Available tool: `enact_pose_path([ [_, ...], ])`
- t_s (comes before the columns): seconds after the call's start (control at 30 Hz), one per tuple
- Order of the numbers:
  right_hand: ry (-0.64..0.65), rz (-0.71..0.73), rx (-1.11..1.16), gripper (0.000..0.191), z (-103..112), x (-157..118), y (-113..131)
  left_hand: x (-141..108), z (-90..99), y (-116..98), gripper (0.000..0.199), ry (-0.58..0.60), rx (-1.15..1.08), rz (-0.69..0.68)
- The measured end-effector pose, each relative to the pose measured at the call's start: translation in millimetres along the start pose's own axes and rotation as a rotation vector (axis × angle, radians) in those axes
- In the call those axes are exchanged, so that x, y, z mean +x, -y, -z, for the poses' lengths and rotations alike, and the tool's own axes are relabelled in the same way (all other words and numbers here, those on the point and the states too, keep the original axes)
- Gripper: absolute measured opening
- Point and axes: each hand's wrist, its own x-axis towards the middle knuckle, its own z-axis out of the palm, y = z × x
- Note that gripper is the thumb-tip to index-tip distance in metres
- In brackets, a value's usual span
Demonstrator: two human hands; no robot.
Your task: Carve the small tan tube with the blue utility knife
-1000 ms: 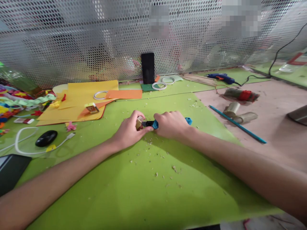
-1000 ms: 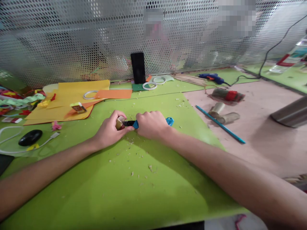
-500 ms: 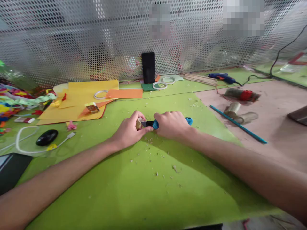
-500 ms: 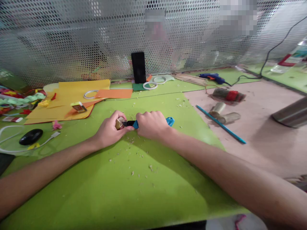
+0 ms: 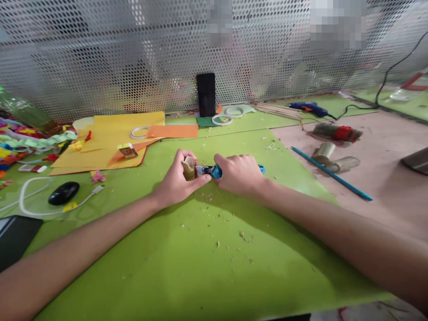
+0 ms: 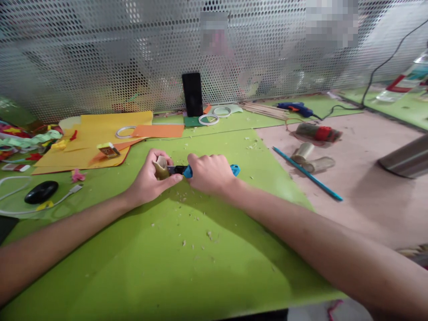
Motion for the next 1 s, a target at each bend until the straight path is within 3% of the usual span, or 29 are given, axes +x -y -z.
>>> enact_pose_path([
  [0.2,0.003,0.041,0.005,0.028,-0.7,-1.4,-0.3,-0.6,-0.4,2.0,0.044,-0.017,0.029,-0.126],
  [0.7,-0.012,0.109,0.014,0.028,-2.4,-2.5,0.6,-1.0,0.8,-1.7,0.040,0.105,0.119,-0.020],
  [1.0,0.025,0.079,0.010,0.027,-1.4,-2.2,2.0,-1.5,-1.2,-2.4,0.043,0.058,0.207,0.012],
])
